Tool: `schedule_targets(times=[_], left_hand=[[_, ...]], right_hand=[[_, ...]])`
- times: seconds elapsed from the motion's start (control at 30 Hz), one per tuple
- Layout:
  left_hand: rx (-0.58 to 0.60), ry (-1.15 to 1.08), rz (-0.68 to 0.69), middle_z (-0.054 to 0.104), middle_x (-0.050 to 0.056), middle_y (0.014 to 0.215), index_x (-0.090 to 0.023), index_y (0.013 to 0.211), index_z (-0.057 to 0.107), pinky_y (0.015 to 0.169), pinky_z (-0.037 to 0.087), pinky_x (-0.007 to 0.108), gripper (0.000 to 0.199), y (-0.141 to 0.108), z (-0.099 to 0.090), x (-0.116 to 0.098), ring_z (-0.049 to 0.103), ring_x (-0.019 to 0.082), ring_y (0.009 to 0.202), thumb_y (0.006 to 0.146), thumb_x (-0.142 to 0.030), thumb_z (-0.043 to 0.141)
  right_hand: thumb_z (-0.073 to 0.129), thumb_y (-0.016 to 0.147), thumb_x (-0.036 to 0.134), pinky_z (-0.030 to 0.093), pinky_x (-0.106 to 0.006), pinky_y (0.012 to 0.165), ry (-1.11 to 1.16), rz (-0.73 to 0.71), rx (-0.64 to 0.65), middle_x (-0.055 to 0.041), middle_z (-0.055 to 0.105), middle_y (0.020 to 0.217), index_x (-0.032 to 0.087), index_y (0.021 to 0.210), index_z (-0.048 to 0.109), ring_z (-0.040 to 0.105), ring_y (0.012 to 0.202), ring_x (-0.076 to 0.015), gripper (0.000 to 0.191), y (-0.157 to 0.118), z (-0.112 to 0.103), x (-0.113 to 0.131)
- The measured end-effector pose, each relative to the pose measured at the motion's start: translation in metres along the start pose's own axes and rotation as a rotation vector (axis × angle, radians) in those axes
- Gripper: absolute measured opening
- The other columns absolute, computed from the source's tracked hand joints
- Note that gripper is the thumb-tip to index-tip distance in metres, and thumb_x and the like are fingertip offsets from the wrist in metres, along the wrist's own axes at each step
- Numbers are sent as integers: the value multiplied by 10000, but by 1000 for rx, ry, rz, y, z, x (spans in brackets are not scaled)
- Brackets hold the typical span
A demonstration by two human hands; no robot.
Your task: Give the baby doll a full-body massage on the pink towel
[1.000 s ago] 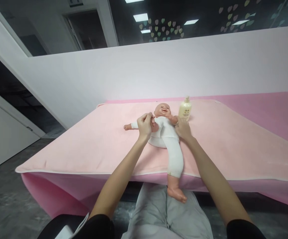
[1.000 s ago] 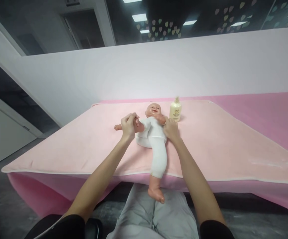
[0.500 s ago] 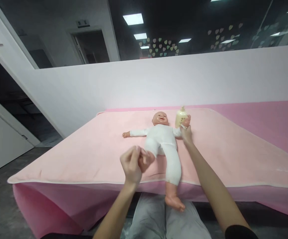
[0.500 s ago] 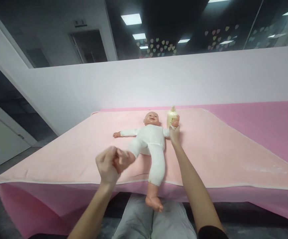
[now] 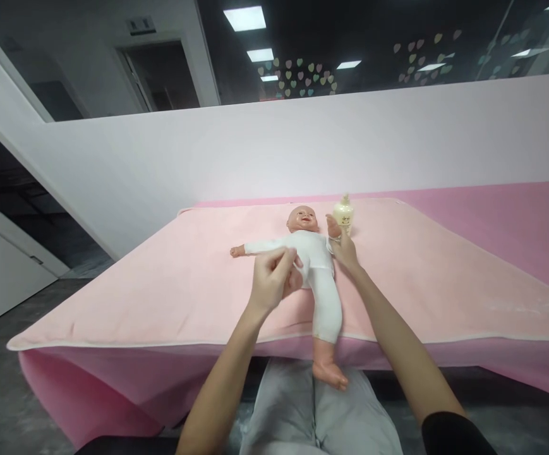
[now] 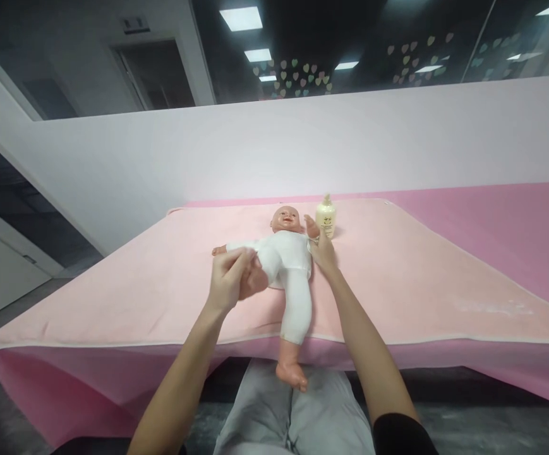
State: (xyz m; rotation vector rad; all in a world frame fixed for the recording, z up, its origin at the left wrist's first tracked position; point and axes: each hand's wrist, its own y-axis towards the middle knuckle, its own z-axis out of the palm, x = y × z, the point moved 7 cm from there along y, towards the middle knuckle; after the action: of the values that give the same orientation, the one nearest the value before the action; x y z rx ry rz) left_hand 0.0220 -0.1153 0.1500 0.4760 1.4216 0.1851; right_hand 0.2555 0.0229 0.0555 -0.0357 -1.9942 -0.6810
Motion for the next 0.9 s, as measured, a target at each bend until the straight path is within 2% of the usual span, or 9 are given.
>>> schedule_targets(times=[0.1, 0.2, 0.4, 0.47, 0.53, 0.63, 0.7, 0.77, 0.9], left_hand=[[24, 37, -130, 442, -15, 396, -164, 530, 533, 383, 259, 222, 443, -50, 2, 14, 371, 79, 355, 827, -492, 561], [40, 57, -194, 412, -23, 373, -159, 501, 521, 375, 252, 217, 468, -65, -2, 32, 346, 71, 344, 806, -509, 584], [-207, -2, 155, 445, -30, 382, -171, 541, 544, 438, 391, 231, 379, 11, -48, -20, 443, 95, 360, 791, -447, 614], [-235, -13, 139, 421, -41, 357, -171, 549, 552, 439, 388, 228, 367, 37, -51, -5, 415, 86, 334, 776, -454, 613], [-255, -13, 60, 400, -41, 324, -173, 514, 521, 406, 345, 223, 398, 51, -47, 29, 379, 82, 309, 764, -473, 599], [-231, -32, 13, 411, -38, 328, -172, 498, 493, 420, 344, 221, 413, 53, -35, 61, 372, 77, 322, 769, -469, 587], [-156, -36, 15, 419, -36, 332, -168, 509, 511, 424, 345, 223, 409, 48, -28, 52, 372, 77, 322, 770, -472, 593], [-94, -14, 38, 427, -31, 337, -164, 518, 536, 423, 346, 223, 401, 38, -27, 22, 381, 78, 325, 767, -469, 612], [-127, 11, 58, 441, -27, 370, -166, 547, 563, 422, 349, 219, 373, -5, -41, -24, 409, 82, 352, 804, -433, 607]], right_hand=[[581, 683, 316, 483, -359, 755, 114, 233, -154, -66, 659, 982, 219, 1079, 547, 602, 854, -236, 409, 6, -6, -30], [609, 620, 280, 499, -334, 712, 292, 361, -254, -68, 661, 934, 200, 954, 541, 605, 801, -214, 350, 8, -8, -48], [622, 620, 258, 504, -321, 751, 449, 374, -282, -91, 656, 1049, 175, 1004, 554, 621, 854, -204, 398, 7, -10, -47], [618, 639, 278, 498, -336, 764, 371, 372, -288, -94, 658, 1035, 168, 1013, 560, 616, 848, -211, 394, 4, -13, -44], [600, 675, 313, 489, -361, 776, 216, 302, -263, -85, 661, 1005, 173, 1054, 571, 606, 846, -225, 405, 0, -14, -35], [554, 714, 277, 463, -385, 823, -77, -6, -77, -79, 663, 1013, 201, 1136, 594, 586, 905, -250, 431, -5, -4, -2], [516, 710, 205, 437, -397, 872, -219, -210, 48, -91, 663, 1025, 202, 1145, 616, 572, 952, -261, 446, -12, 8, 19], [499, 709, 182, 428, -396, 887, -234, -275, 92, -94, 664, 1024, 199, 1108, 638, 569, 964, -260, 423, -15, 13, 27], [578, 703, 272, 477, -363, 821, 75, 60, -61, -74, 660, 1049, 204, 1128, 599, 595, 920, -238, 431, -3, 1, 1]])
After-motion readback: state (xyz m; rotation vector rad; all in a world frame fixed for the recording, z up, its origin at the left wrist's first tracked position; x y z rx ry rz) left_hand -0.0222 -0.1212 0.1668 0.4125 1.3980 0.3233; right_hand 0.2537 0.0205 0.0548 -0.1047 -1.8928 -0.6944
